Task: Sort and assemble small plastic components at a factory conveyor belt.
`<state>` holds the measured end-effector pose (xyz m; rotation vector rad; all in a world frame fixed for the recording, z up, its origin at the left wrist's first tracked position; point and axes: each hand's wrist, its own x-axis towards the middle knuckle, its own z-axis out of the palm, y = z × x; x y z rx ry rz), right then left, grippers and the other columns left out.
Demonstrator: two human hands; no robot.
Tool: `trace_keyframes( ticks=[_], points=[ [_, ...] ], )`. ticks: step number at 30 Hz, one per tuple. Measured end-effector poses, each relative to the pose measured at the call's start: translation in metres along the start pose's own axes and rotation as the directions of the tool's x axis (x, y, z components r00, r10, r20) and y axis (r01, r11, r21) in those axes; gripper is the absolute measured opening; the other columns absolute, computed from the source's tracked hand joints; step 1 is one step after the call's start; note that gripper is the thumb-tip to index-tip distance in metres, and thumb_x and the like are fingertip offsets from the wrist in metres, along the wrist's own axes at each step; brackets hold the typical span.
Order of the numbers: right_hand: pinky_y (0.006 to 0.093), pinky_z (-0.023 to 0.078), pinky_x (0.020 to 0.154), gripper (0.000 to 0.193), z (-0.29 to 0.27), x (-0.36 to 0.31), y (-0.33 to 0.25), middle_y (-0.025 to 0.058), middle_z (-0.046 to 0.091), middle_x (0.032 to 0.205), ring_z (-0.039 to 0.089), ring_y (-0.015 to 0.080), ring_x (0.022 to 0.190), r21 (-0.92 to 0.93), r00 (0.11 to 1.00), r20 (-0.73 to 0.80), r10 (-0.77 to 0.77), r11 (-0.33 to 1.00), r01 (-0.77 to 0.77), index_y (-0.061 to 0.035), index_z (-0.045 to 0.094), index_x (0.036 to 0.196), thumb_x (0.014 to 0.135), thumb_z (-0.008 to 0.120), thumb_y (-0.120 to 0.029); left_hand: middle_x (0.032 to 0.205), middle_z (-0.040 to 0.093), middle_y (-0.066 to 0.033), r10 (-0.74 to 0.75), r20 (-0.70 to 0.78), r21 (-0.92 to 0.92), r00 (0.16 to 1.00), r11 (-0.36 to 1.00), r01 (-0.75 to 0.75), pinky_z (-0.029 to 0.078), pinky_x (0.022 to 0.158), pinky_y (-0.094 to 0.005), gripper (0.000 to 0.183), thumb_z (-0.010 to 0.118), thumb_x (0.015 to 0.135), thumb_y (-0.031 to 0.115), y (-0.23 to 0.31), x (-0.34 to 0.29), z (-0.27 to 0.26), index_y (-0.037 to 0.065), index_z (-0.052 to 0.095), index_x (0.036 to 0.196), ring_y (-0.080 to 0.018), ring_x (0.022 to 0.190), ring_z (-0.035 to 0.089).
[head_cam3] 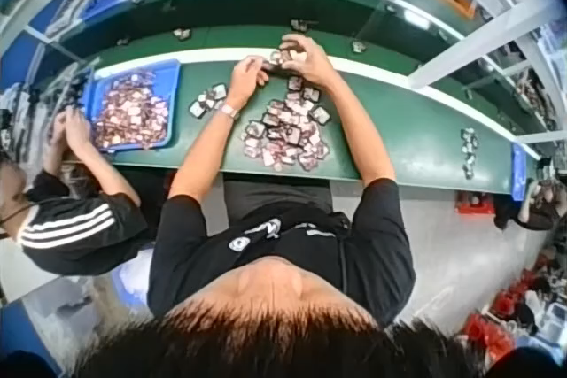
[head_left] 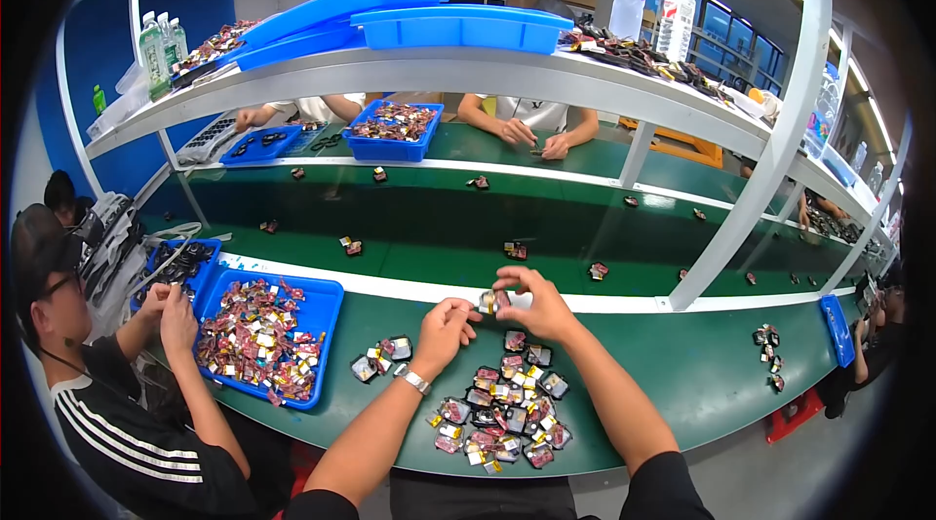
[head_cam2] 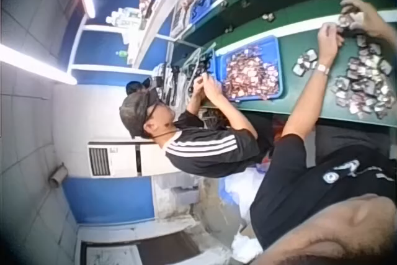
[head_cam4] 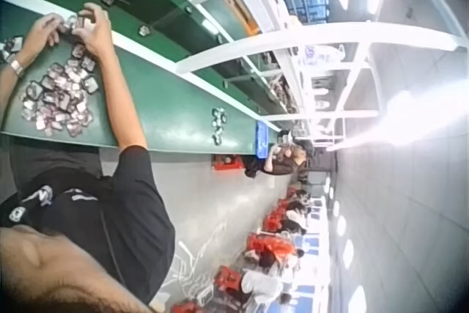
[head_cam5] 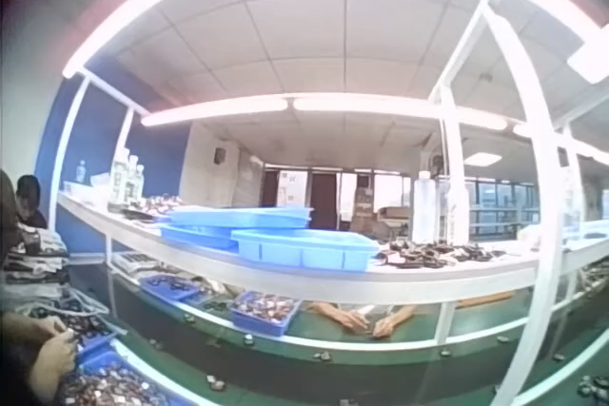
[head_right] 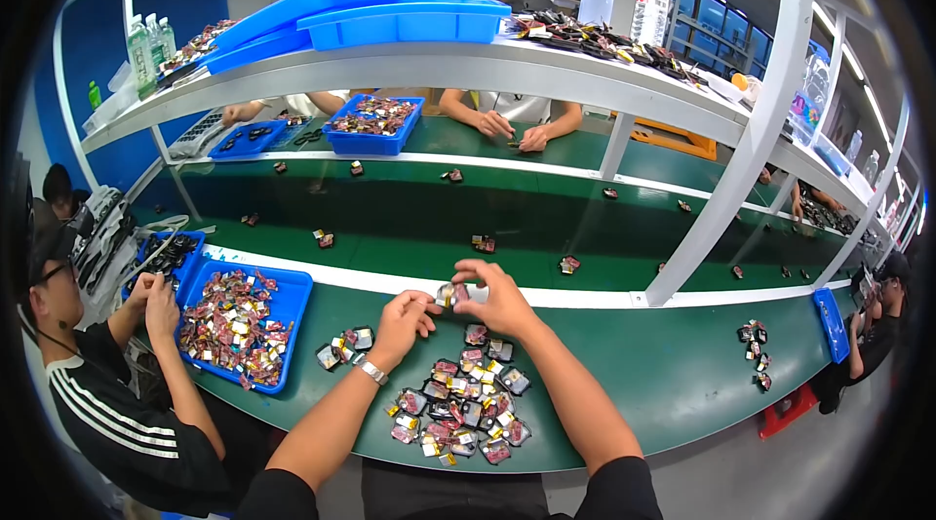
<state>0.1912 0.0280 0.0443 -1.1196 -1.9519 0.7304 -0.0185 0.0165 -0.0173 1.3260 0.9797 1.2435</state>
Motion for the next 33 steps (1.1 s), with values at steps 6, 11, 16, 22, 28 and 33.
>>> trace_keyframes(
  ticks=[6, 11, 16, 22, 28, 33],
  points=[
    [0.0389, 0.042, 0.101, 0.07, -0.016, -0.056, -0.038, 0.0097, 0.06, 0.124, 0.051, 0.0284, 0.117, -0.081, 0.988, 0.142, -0.053, 0.995, 0.065, -0.0091, 0.052, 0.131, 0.067, 0.079, -0.009, 0.111, 0.062, -0.0087, -0.186, 0.604, -0.287, 0.775, 0.857, 0.428, 0.054, 0.077, -0.0282, 0.037, 0.044, 0.103, 0.025, 0.03, -0.009, 0.014, -0.001, 0.053, 0.127, -0.0131, 0.093, 0.063],
    [0.039, 0.045, 0.098, 0.05, 0.001, -0.065, -0.027, 0.0123, 0.059, 0.11, 0.054, 0.0298, 0.112, -0.124, 0.972, -0.095, -0.213, 0.972, 0.201, -0.0072, 0.057, 0.123, 0.075, 0.073, -0.01, 0.116, 0.061, -0.0085, -0.223, 0.53, -0.242, 0.818, 0.885, 0.398, 0.055, 0.082, -0.0272, 0.034, 0.047, 0.101, 0.014, 0.023, -0.01, 0.018, 0.0, 0.05, 0.131, -0.0129, 0.098, 0.063],
    [0.0395, 0.049, 0.086, 0.032, 0.026, -0.066, -0.035, 0.0113, 0.059, 0.105, 0.058, 0.0298, 0.1, -0.237, 0.971, -0.233, -0.058, 0.971, 0.001, -0.0052, 0.061, 0.109, 0.079, 0.07, -0.013, 0.119, 0.059, -0.0124, -0.212, 0.474, -0.279, 0.855, 0.885, 0.374, 0.057, 0.089, -0.0309, 0.032, 0.047, 0.099, 0.008, 0.025, -0.013, 0.022, -0.003, 0.049, 0.129, -0.0175, 0.104, 0.063],
    [0.0359, 0.054, 0.075, 0.027, 0.023, -0.065, -0.027, 0.0073, 0.062, 0.1, 0.063, 0.026, 0.09, -0.399, 0.935, -0.25, -0.252, 0.907, 0.137, -0.007, 0.067, 0.103, 0.076, 0.07, -0.008, 0.116, 0.06, -0.0143, -0.189, 0.438, -0.295, 0.879, 0.894, 0.338, 0.057, 0.091, -0.034, 0.029, 0.047, 0.099, 0.007, 0.024, -0.014, 0.026, -0.004, 0.046, 0.126, -0.0203, 0.106, 0.062],
    [0.0343, 0.056, 0.072, 0.022, 0.025, -0.066, -0.021, 0.0046, 0.064, 0.101, 0.064, 0.0221, 0.09, -0.547, 0.93, -0.193, -0.314, 0.821, 0.164, -0.0089, 0.068, 0.1, 0.078, 0.067, -0.009, 0.113, 0.061, -0.0127, -0.203, 0.437, -0.336, 0.877, 0.867, 0.368, 0.057, 0.09, -0.0372, 0.026, 0.052, 0.098, 0.007, 0.018, -0.015, 0.028, -0.001, 0.047, 0.121, -0.0215, 0.104, 0.063],
    [0.0335, 0.056, 0.072, 0.019, 0.028, -0.065, -0.01, 0.0037, 0.065, 0.101, 0.064, 0.0216, 0.09, -0.522, 0.926, -0.188, -0.326, 0.832, 0.187, -0.0087, 0.069, 0.096, 0.077, 0.068, -0.009, 0.113, 0.061, -0.0125, -0.218, 0.429, -0.325, 0.876, 0.868, 0.375, 0.058, 0.089, -0.0378, 0.026, 0.053, 0.097, 0.008, 0.02, -0.014, 0.027, -0.001, 0.048, 0.121, -0.0217, 0.103, 0.064]
  ],
)
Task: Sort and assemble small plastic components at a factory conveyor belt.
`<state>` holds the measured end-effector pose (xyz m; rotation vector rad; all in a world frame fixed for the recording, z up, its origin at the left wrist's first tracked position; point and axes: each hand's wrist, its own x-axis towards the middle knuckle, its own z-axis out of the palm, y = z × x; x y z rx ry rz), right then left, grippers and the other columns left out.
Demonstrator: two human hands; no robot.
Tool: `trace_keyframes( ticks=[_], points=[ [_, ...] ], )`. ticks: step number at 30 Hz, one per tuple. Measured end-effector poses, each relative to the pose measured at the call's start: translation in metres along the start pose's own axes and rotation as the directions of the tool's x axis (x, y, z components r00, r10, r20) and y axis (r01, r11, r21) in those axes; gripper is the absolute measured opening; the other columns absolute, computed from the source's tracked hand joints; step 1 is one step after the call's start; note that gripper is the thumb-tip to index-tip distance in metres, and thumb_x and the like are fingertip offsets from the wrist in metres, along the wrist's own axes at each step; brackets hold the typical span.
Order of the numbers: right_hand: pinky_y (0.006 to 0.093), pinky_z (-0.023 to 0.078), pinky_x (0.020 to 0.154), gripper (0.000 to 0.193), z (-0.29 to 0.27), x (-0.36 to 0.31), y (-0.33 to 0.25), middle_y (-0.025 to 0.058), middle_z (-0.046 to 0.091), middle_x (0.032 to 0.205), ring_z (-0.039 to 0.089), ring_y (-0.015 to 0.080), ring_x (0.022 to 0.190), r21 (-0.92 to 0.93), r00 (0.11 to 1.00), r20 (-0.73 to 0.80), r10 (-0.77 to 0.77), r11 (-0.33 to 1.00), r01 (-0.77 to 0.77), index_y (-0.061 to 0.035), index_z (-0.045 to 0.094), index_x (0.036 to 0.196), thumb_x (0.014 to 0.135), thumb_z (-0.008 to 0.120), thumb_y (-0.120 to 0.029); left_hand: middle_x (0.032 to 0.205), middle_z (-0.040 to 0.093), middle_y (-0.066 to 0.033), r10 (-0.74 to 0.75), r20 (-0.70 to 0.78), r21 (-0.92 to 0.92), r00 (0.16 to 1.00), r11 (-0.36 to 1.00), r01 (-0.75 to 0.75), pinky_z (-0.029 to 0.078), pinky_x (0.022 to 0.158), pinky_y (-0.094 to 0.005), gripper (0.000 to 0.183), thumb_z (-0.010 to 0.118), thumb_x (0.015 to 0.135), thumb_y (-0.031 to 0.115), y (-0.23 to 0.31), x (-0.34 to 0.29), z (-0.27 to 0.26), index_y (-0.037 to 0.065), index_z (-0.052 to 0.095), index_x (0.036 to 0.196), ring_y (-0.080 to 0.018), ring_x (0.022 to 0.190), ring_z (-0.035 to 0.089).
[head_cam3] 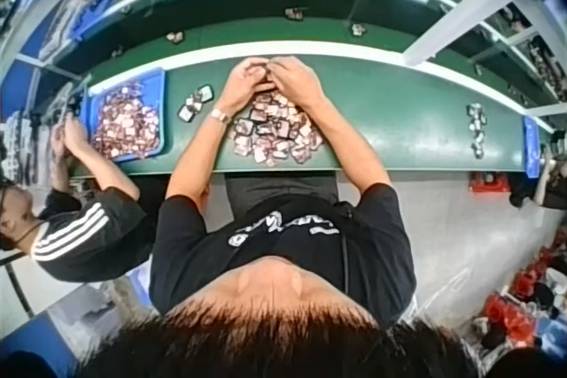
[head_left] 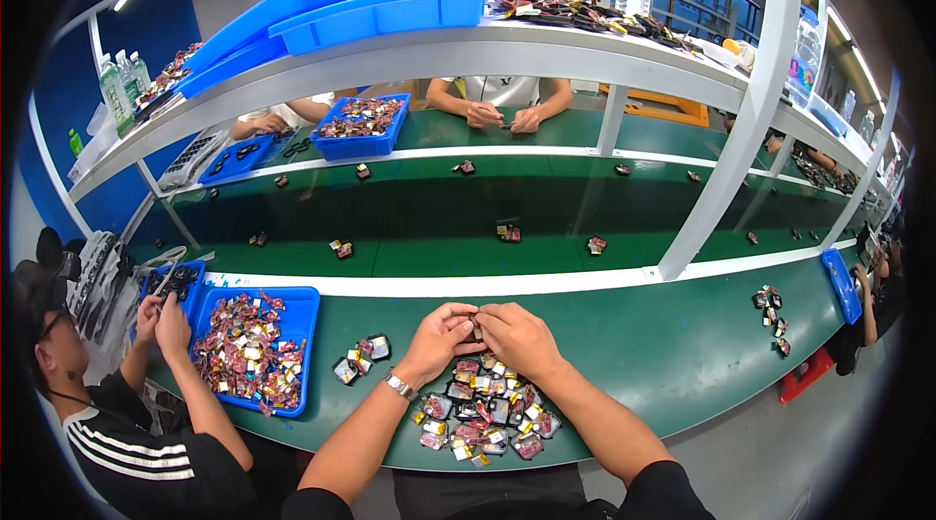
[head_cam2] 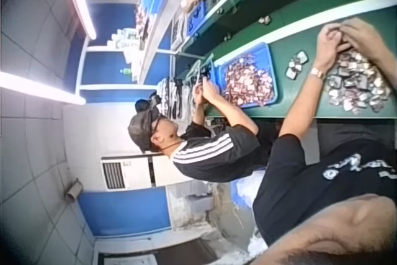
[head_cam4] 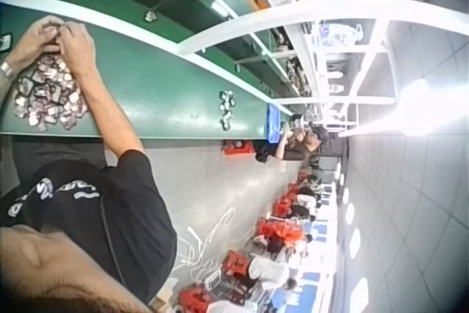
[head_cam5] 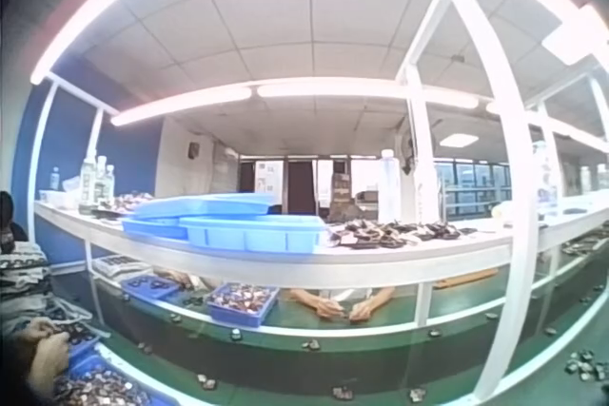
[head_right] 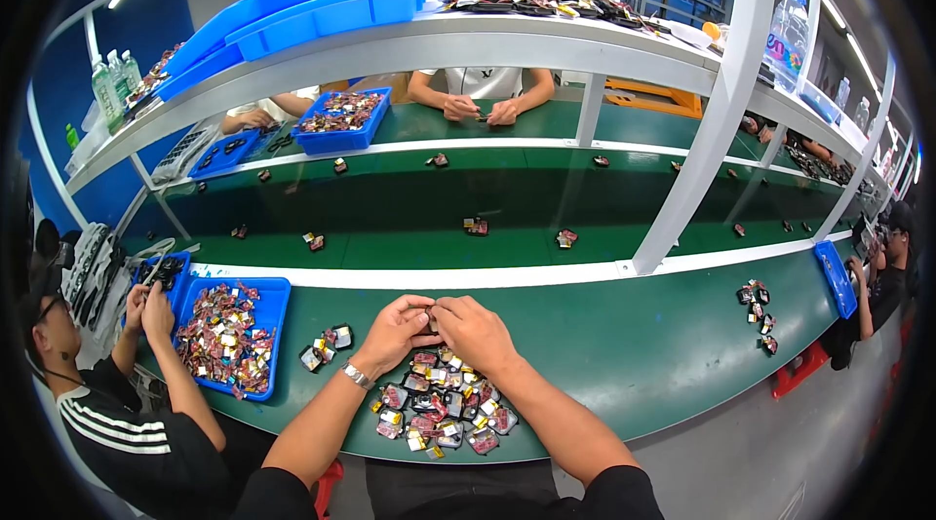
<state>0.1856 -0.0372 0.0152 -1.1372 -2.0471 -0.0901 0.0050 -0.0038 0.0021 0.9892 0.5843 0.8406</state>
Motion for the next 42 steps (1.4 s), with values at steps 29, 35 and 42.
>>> trace_keyframes(
  ticks=[29, 35, 42],
  points=[
    [0.0403, 0.045, 0.095, 0.014, -0.023, 0.007, 0.011, 0.0085, 0.055, 0.119, 0.052, 0.0291, 0.114, 0.253, 0.974, 0.226, 0.007, 0.965, -0.066, -0.0083, 0.06, 0.087, 0.077, 0.07, -0.009, 0.113, 0.06, -0.0126, 0.01, 0.029, 0.059, 1.0, 0.998, -0.012, 0.056, 0.091, -0.0351, 0.025, 0.046, 0.098, 0.002, -0.004, 0.002, 0.0, -0.001, 0.046, 0.123, -0.0197, 0.105, 0.062],
    [0.0399, 0.044, 0.097, 0.013, -0.023, 0.007, 0.013, 0.0087, 0.054, 0.122, 0.05, 0.0292, 0.117, 0.251, 0.968, 0.252, 0.018, 0.964, -0.084, -0.0086, 0.061, 0.088, 0.078, 0.069, -0.009, 0.113, 0.06, -0.0122, 0.019, 0.025, 0.058, 1.0, 0.998, -0.021, 0.056, 0.091, -0.0356, 0.024, 0.046, 0.098, 0.002, -0.005, 0.002, -0.001, -0.001, 0.047, 0.122, -0.0189, 0.104, 0.062],
    [0.039, 0.043, 0.098, 0.009, -0.024, 0.005, 0.017, 0.0087, 0.056, 0.122, 0.05, 0.0287, 0.118, 0.248, 0.967, 0.254, -0.02, 0.968, -0.045, -0.008, 0.067, 0.088, 0.081, 0.068, -0.013, 0.113, 0.06, -0.0116, 0.01, 0.026, 0.065, 1.0, 0.998, -0.011, 0.056, 0.091, -0.0356, 0.025, 0.047, 0.097, 0.001, -0.003, 0.001, 0.001, -0.001, 0.047, 0.122, -0.0185, 0.105, 0.061]
  ],
)
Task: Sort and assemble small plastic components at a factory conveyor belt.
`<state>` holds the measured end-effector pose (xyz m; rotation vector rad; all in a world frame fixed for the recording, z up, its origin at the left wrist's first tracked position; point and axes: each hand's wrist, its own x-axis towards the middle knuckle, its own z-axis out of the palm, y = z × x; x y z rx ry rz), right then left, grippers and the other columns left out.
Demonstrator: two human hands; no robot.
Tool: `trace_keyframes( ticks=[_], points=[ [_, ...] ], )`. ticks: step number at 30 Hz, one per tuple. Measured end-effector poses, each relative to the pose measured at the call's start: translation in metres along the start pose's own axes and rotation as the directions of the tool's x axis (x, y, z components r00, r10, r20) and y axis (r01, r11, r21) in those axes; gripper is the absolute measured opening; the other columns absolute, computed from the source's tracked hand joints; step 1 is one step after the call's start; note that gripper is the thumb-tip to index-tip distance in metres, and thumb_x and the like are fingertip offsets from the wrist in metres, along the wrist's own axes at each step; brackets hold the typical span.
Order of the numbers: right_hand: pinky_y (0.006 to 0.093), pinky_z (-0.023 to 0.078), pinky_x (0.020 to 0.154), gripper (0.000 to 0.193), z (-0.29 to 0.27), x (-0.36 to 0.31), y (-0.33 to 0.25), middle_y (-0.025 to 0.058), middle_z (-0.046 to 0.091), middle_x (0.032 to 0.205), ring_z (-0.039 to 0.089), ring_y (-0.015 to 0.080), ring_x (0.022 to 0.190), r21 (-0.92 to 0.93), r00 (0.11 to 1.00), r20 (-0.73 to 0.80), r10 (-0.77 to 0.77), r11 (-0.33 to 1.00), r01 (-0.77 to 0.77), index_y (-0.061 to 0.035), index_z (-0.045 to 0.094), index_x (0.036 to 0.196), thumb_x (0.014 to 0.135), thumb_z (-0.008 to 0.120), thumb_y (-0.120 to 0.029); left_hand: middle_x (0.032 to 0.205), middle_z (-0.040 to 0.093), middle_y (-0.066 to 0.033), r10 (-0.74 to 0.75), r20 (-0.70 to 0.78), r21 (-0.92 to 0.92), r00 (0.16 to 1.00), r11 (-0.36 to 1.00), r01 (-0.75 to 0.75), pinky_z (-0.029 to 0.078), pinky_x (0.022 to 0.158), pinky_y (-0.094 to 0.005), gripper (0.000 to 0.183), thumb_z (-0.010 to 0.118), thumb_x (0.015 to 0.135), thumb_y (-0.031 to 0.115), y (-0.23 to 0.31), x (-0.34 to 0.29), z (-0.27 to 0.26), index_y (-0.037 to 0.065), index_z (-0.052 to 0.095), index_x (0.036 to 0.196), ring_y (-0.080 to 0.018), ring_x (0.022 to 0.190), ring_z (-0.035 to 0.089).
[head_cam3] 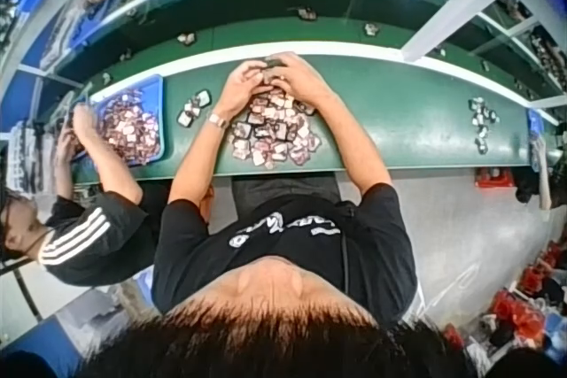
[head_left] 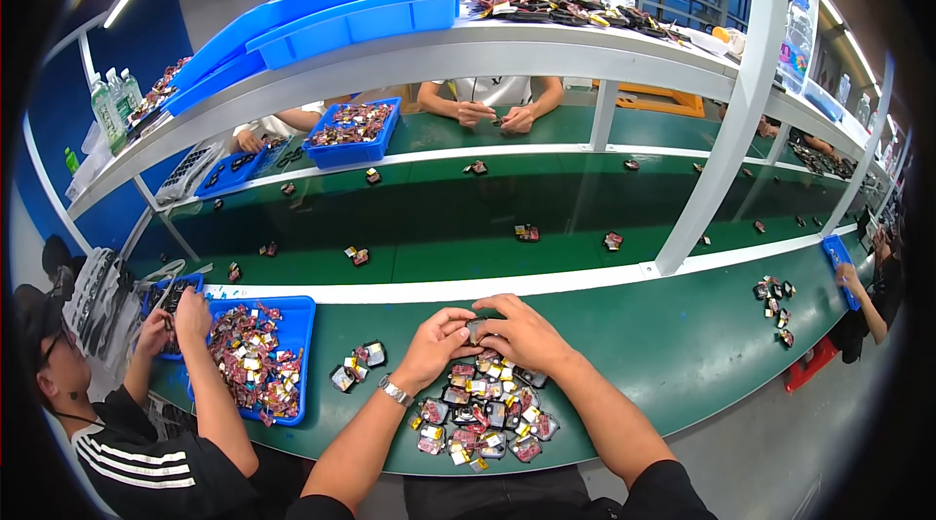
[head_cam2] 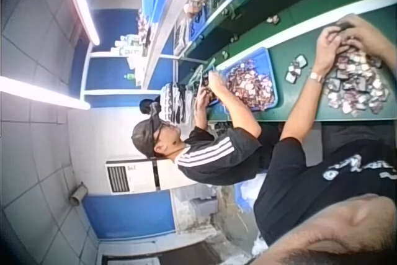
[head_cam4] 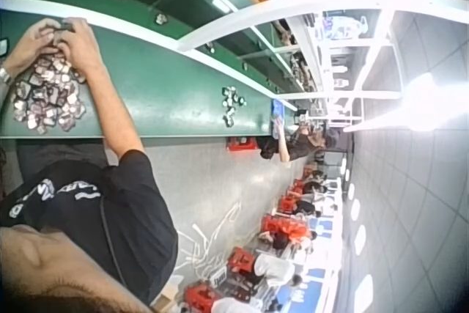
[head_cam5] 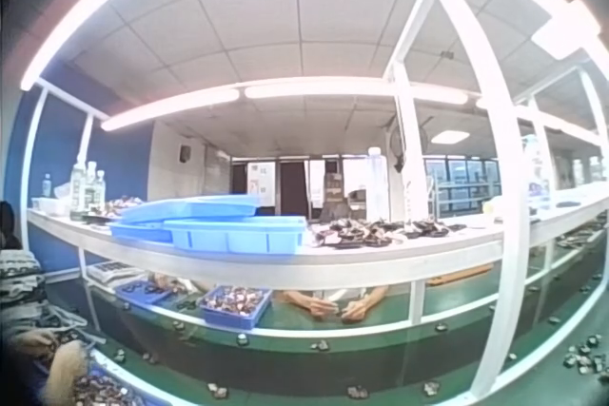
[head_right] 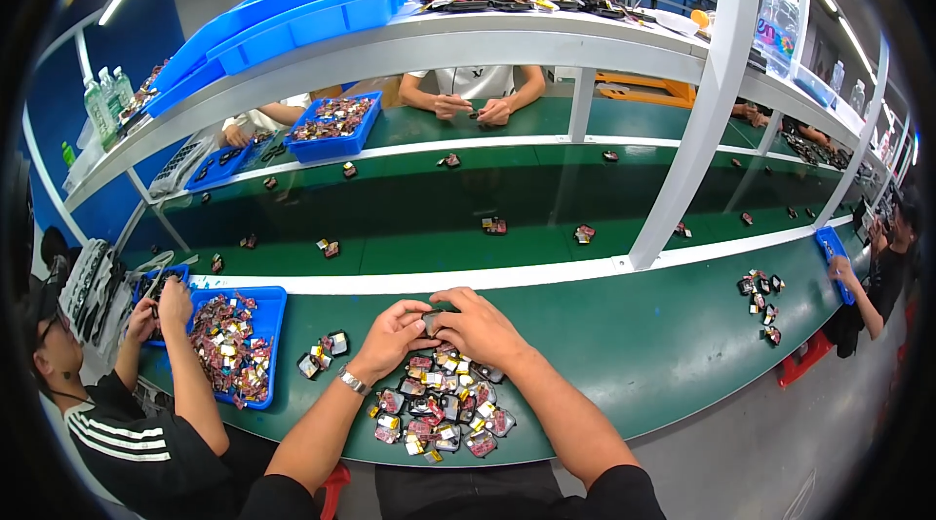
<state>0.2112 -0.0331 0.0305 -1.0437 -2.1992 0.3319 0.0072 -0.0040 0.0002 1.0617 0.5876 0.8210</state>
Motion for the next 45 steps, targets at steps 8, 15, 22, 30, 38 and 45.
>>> trace_keyframes(
  ticks=[8, 15, 22, 30, 38, 45],
  points=[
    [0.0384, 0.044, 0.096, 0.01, 0.015, -0.002, -0.002, 0.0094, 0.059, 0.119, 0.051, 0.0287, 0.117, 0.154, 0.981, -0.084, 0.173, 0.975, -0.159, -0.0068, 0.068, 0.089, 0.082, 0.066, -0.013, 0.116, 0.059, -0.0123, 0.029, 0.058, 0.014, 0.998, 0.999, -0.029, 0.054, 0.094, -0.0352, 0.03, 0.05, 0.094, -0.003, 0.005, -0.004, 0.001, 0.0, 0.046, 0.124, -0.0193, 0.106, 0.061],
    [0.0386, 0.044, 0.097, 0.011, 0.012, -0.004, -0.008, 0.01, 0.058, 0.12, 0.051, 0.0295, 0.117, 0.18, 0.988, -0.021, 0.156, 0.972, -0.15, -0.0065, 0.068, 0.089, 0.082, 0.066, -0.015, 0.118, 0.059, -0.0111, -0.006, 0.05, 0.046, 0.999, 0.999, 0.004, 0.054, 0.091, -0.0339, 0.027, 0.051, 0.096, 0.003, 0.0, -0.003, -0.004, 0.003, 0.047, 0.123, -0.0186, 0.106, 0.061],
    [0.0381, 0.046, 0.094, 0.011, 0.023, -0.006, -0.013, 0.0077, 0.062, 0.114, 0.055, 0.0274, 0.111, 0.148, 0.957, -0.211, 0.197, 0.975, -0.168, -0.0077, 0.071, 0.09, 0.08, 0.071, -0.013, 0.117, 0.06, -0.0118, 0.007, 0.054, -0.046, 0.999, 0.999, -0.005, 0.053, 0.093, -0.0364, 0.025, 0.05, 0.098, 0.005, 0.0, -0.001, -0.003, 0.002, 0.047, 0.122, -0.0198, 0.107, 0.061],
    [0.0375, 0.048, 0.091, 0.012, 0.031, -0.007, -0.009, 0.0074, 0.062, 0.112, 0.056, 0.0274, 0.108, 0.194, 0.938, -0.252, 0.238, 0.962, -0.192, -0.0089, 0.072, 0.091, 0.079, 0.071, -0.011, 0.117, 0.06, -0.0126, 0.02, 0.063, -0.06, 0.998, 0.998, -0.016, 0.053, 0.094, -0.0378, 0.026, 0.052, 0.097, 0.006, -0.002, 0.001, -0.005, 0.001, 0.047, 0.122, -0.0213, 0.109, 0.061],
    [0.0372, 0.047, 0.092, 0.012, 0.038, -0.007, -0.011, 0.0063, 0.065, 0.11, 0.058, 0.0276, 0.106, 0.217, 0.91, -0.319, 0.263, 0.955, -0.2, -0.0093, 0.074, 0.09, 0.077, 0.072, -0.011, 0.118, 0.06, -0.0141, 0.031, 0.06, -0.069, 0.998, 0.997, -0.027, 0.053, 0.096, -0.0403, 0.026, 0.052, 0.097, 0.006, -0.003, 0.0, -0.008, 0.001, 0.047, 0.122, -0.0225, 0.11, 0.06],
    [0.0375, 0.046, 0.095, 0.014, 0.038, -0.008, -0.004, 0.0064, 0.065, 0.115, 0.058, 0.0272, 0.109, 0.382, 0.909, -0.199, 0.365, 0.883, -0.271, -0.0112, 0.075, 0.092, 0.079, 0.071, -0.012, 0.116, 0.061, -0.0143, 0.005, 0.064, -0.104, 0.998, 0.995, 0.002, 0.053, 0.096, -0.041, 0.025, 0.054, 0.096, 0.006, -0.003, 0.001, -0.008, 0.001, 0.048, 0.119, -0.0227, 0.109, 0.061]
  ],
)
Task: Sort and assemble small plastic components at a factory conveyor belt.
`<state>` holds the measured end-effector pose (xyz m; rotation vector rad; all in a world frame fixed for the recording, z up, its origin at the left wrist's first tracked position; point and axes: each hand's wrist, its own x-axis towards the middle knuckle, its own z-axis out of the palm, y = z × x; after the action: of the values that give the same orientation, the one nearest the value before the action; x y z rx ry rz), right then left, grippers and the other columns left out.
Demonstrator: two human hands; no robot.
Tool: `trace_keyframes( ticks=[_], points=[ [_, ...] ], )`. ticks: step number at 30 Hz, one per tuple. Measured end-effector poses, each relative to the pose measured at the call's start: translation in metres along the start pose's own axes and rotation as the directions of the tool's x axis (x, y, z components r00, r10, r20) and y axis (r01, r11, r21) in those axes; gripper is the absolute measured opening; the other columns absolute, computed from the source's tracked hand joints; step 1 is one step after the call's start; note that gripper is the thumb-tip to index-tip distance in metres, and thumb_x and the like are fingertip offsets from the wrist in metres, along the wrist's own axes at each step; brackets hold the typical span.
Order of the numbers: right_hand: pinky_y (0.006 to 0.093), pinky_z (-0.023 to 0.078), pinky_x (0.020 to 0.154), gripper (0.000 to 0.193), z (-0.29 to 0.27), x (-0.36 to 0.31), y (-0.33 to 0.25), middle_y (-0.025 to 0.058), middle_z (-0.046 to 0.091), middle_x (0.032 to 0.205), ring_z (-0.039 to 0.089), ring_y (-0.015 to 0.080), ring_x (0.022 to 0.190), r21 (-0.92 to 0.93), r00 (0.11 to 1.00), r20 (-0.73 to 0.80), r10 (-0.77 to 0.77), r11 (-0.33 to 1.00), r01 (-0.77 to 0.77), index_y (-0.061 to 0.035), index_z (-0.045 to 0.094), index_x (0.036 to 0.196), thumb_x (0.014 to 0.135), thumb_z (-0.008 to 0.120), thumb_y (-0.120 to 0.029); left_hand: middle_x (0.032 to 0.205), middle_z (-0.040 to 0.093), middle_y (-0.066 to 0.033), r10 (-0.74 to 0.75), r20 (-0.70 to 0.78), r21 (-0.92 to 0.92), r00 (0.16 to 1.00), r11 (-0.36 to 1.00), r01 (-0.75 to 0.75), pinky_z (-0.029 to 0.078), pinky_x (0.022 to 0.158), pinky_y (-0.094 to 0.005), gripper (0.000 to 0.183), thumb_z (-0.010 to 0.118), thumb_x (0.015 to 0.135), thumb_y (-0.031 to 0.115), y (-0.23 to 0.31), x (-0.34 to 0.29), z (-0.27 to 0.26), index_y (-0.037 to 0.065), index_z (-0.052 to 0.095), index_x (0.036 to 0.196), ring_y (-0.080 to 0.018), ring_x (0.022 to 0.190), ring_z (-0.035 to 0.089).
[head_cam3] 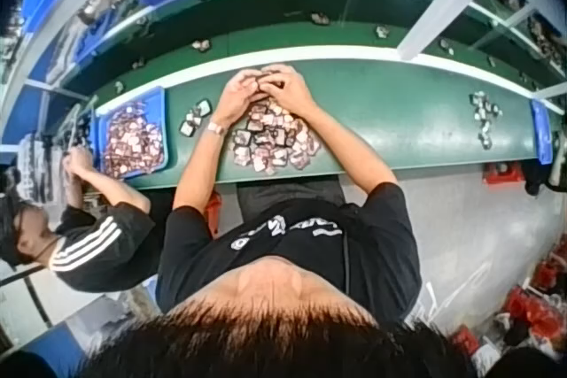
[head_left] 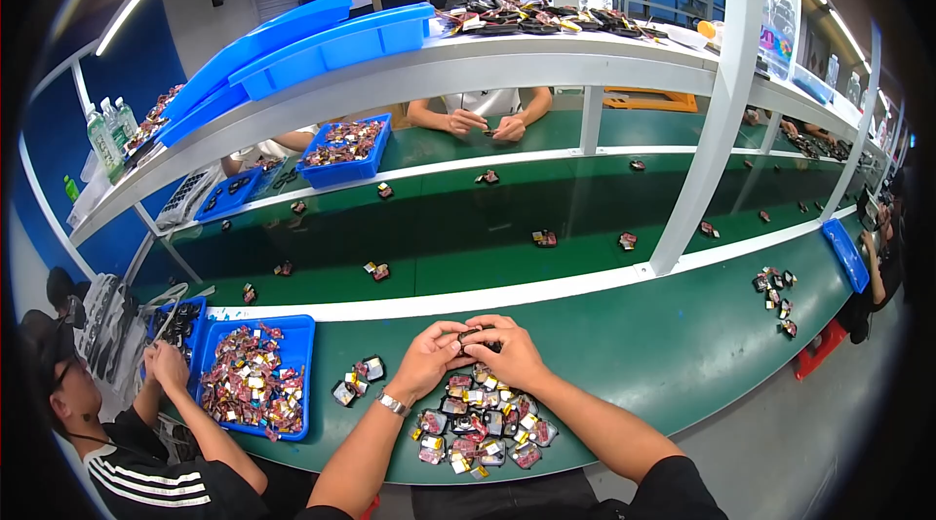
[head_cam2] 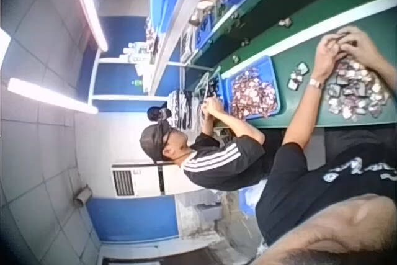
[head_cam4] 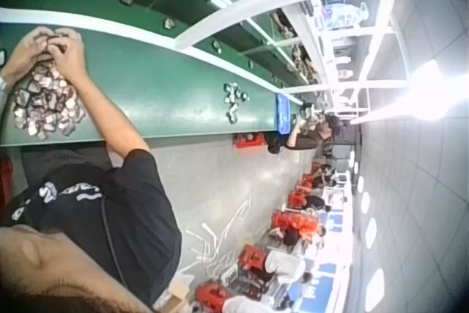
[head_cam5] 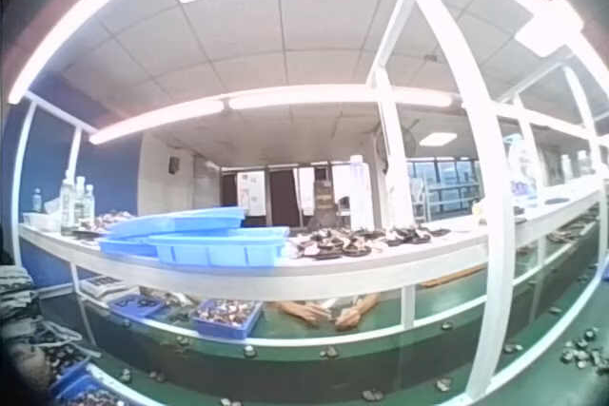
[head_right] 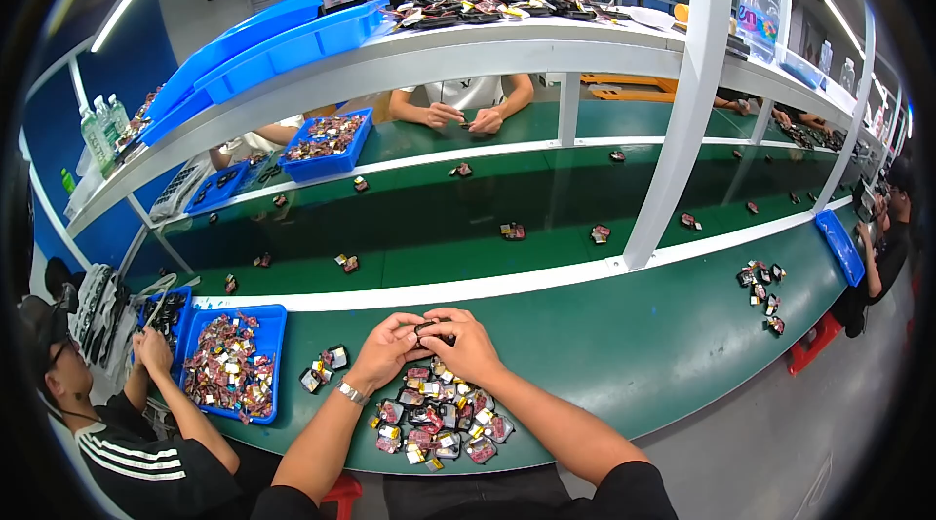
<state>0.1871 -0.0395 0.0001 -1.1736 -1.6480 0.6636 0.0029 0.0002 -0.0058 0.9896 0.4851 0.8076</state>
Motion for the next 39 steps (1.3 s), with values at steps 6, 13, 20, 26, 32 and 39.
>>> trace_keyframes(
  ticks=[6, 13, 20, 26, 32, 39],
  points=[
    [0.039, 0.045, 0.097, 0.017, -0.001, -0.002, -0.004, 0.0075, 0.062, 0.121, 0.054, 0.0289, 0.114, -0.057, 0.997, 0.015, -0.082, 0.995, 0.083, -0.0114, 0.074, 0.097, 0.08, 0.07, -0.012, 0.115, 0.061, -0.0148, 0.047, -0.023, 0.035, 0.999, 0.998, -0.046, 0.054, 0.094, -0.0395, 0.022, 0.054, 0.096, 0.006, 0.0, -0.002, 0.003, 0.001, 0.049, 0.117, -0.0223, 0.108, 0.062],
    [0.0416, 0.042, 0.101, 0.022, -0.003, 0.0, -0.011, 0.0098, 0.06, 0.124, 0.053, 0.0314, 0.118, -0.123, 0.983, 0.023, -0.182, 0.975, 0.183, -0.0102, 0.07, 0.103, 0.081, 0.068, -0.01, 0.114, 0.063, -0.0139, 0.075, -0.012, -0.01, 0.997, 0.997, -0.075, 0.055, 0.093, -0.0383, 0.022, 0.056, 0.096, 0.007, -0.002, -0.002, 0.0, 0.001, 0.05, 0.116, -0.0223, 0.108, 0.062],
    [0.036, 0.051, 0.083, 0.021, -0.003, 0.004, -0.021, 0.0086, 0.061, 0.108, 0.059, 0.0282, 0.103, -0.228, 0.951, -0.107, -0.29, 0.938, 0.261, -0.0065, 0.067, 0.099, 0.078, 0.066, -0.001, 0.115, 0.062, -0.0125, 0.048, -0.049, -0.032, 0.998, 0.998, -0.05, 0.054, 0.094, -0.0369, 0.027, 0.054, 0.097, 0.008, 0.002, -0.002, 0.004, 0.001, 0.048, 0.122, -0.0209, 0.107, 0.062],
    [0.0354, 0.053, 0.076, 0.019, -0.002, 0.004, -0.019, 0.0064, 0.06, 0.1, 0.06, 0.0263, 0.094, -0.308, 0.916, -0.053, -0.397, 0.879, 0.363, -0.0063, 0.067, 0.094, 0.076, 0.067, -0.001, 0.115, 0.062, -0.0112, 0.004, -0.082, -0.019, 0.997, 1.0, -0.006, 0.053, 0.094, -0.0363, 0.028, 0.053, 0.097, 0.007, 0.006, -0.004, 0.006, 0.001, 0.046, 0.123, -0.0198, 0.109, 0.061],
    [0.0349, 0.052, 0.075, 0.021, 0.003, 0.003, -0.022, 0.0075, 0.059, 0.096, 0.059, 0.0261, 0.09, -0.393, 0.914, -0.058, -0.401, 0.851, 0.349, -0.006, 0.066, 0.091, 0.072, 0.071, -0.002, 0.114, 0.062, -0.0094, -0.009, -0.08, -0.007, 0.997, 1.0, 0.008, 0.054, 0.091, -0.0327, 0.028, 0.054, 0.097, 0.008, 0.002, -0.003, 0.001, 0.002, 0.047, 0.123, -0.0172, 0.105, 0.062],
    [0.0343, 0.052, 0.074, 0.019, 0.006, 0.0, -0.027, 0.0073, 0.059, 0.094, 0.059, 0.0256, 0.09, -0.421, 0.93, -0.056, -0.362, 0.854, 0.307, -0.0057, 0.066, 0.091, 0.072, 0.071, -0.003, 0.113, 0.063, -0.0086, -0.005, -0.086, 0.036, 0.996, 0.999, 0.008, 0.054, 0.09, -0.0315, 0.025, 0.052, 0.098, 0.009, 0.003, -0.004, 0.004, 0.003, 0.048, 0.121, -0.0163, 0.105, 0.062]
  ],
)
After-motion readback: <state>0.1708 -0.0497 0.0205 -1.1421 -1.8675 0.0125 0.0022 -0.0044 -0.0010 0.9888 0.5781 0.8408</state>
